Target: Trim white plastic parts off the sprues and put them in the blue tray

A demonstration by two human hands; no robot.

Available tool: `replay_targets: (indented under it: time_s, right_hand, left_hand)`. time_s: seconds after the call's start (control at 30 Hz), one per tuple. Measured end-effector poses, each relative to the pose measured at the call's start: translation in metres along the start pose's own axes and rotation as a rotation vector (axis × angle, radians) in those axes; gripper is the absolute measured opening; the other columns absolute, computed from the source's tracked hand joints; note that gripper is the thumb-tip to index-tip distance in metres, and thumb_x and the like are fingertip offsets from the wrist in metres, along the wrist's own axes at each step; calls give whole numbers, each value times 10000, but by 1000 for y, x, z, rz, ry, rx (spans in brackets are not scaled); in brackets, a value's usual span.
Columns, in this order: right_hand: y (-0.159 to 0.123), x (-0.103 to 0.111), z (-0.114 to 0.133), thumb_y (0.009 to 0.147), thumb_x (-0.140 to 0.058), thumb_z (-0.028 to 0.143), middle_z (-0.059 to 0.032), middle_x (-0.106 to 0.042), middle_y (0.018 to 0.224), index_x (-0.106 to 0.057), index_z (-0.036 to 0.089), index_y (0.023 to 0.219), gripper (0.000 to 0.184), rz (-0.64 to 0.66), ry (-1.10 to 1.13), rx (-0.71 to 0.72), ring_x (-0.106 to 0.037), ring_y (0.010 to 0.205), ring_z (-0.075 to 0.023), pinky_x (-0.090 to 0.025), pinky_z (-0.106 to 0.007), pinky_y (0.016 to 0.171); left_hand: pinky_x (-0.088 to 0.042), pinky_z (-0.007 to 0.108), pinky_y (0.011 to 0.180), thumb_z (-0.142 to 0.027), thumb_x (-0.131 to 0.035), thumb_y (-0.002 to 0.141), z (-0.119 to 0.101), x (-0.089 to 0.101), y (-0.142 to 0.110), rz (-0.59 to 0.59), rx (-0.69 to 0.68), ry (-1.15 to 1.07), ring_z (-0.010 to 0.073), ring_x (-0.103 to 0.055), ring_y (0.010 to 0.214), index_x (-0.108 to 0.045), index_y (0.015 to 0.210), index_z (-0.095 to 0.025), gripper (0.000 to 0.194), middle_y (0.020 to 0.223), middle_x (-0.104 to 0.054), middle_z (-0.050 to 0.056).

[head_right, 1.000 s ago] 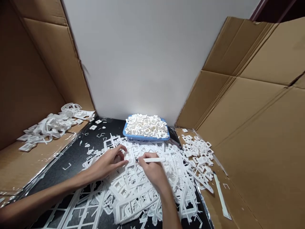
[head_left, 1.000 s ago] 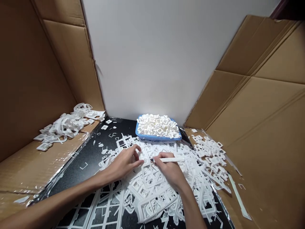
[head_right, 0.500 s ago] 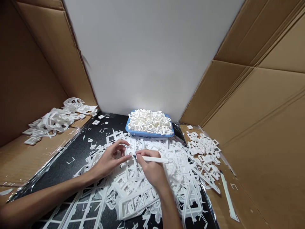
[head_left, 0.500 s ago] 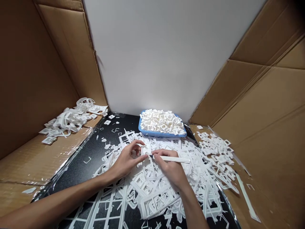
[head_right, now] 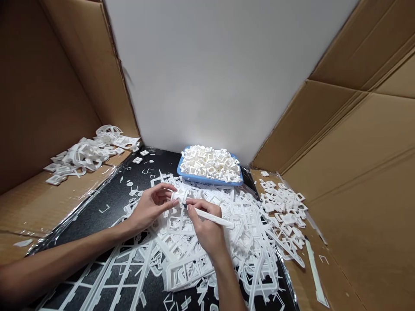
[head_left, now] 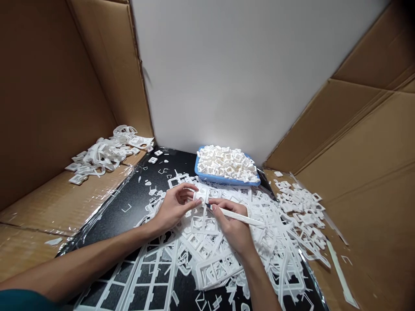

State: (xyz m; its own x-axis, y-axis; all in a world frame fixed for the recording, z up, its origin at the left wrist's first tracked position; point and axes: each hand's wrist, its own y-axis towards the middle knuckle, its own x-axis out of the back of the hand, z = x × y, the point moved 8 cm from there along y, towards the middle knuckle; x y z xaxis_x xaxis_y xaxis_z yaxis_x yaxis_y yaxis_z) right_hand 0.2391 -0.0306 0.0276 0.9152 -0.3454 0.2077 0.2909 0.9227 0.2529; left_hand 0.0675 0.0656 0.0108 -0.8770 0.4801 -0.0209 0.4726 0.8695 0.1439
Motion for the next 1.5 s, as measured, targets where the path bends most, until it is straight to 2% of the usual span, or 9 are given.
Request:
replay_targets:
  time_s: [0.33, 0.6, 0.73, 0.9, 1.07, 1.2, 1.27, 1.37, 1.5]
  right_hand:
    - [-1, -4, -1, 972, -703, 404, -107, -832, 1127, -706, 226, 722, 307, -11, -53, 24, -780, 1047, -281, -568, -374, 952]
    - [-2, -10, 7, 997, -658, 345, -94, -818, 1095, -674, 232, 734, 287, -22, -149, 99, -773, 1020, -263, -577, -345, 898]
    - [-5, -16, 11, 1012, -605, 289, -86, -789, 1070, -714, 240, 876, 182, -56, -249, 180, -752, 998, -248, -555, -337, 879]
    - [-3, -13, 8, 1015, -575, 258, -87, -780, 1006, -724, 230, 919, 180, -135, -332, 225, -740, 911, -235, -542, -329, 820]
    - [-1, -3, 2, 997, -589, 257, -80, -783, 939, -724, 227, 862, 193, -188, -366, 208, -734, 844, -233, -534, -330, 780]
    - [-1, -2, 2, 989, -606, 269, -71, -791, 921, -722, 230, 810, 217, -165, -354, 206, -749, 852, -229, -539, -319, 782]
    - [-1, -2, 3, 989, -609, 271, -69, -793, 913, -730, 227, 824, 209, -162, -348, 203, -753, 848, -227, -541, -315, 781]
    - [-1, -3, 3, 983, -620, 269, -65, -797, 914, -735, 225, 823, 202, -158, -339, 199, -759, 853, -226, -548, -313, 785]
    - [-2, -1, 1, 977, -630, 259, -69, -800, 938, -710, 227, 770, 225, -187, -327, 198, -761, 879, -235, -556, -331, 809]
  left_hand:
    - [-586, 289, 717, -391, -969, 760, 4, 2, 0, -10, 8, -31, 182, -723, 803, -698, 1098, -185, 480, 877, -732, 25]
    - [-590, 304, 766, -373, -944, 795, 1, 1, -1, 9, -18, 23, 197, -723, 867, -702, 1090, -175, 429, 945, -745, 53]
    - [-598, 316, 843, -362, -908, 840, -1, -2, -1, 26, -50, 29, 203, -724, 953, -701, 1086, -178, 370, 1075, -738, 75]
    - [-562, 301, 840, -368, -863, 902, -1, -10, -1, 119, -48, -45, 190, -715, 938, -648, 1106, -192, 344, 1077, -715, 60]
    - [-514, 314, 826, -430, -737, 1012, -1, -25, -8, 378, 47, -274, 191, -689, 860, -531, 1188, -253, 324, 905, -719, 20]
    - [-504, 326, 867, -375, -751, 983, -3, -22, -6, 383, 128, -300, 209, -688, 932, -628, 1192, -251, 273, 996, -735, 46]
    - [-504, 325, 853, -362, -695, 1007, -2, -18, -4, 346, 166, -290, 214, -687, 953, -691, 1187, -232, 222, 1065, -747, 74]
    - [-515, 346, 891, -404, -620, 1048, 0, -16, -1, 325, 171, -270, 237, -686, 1035, -746, 1206, -200, 287, 1183, -749, 117]
    - [-524, 372, 961, -369, -797, 961, 2, -19, 1, 359, 119, -303, 224, -698, 1036, -710, 1322, -192, 412, 1257, -736, 123]
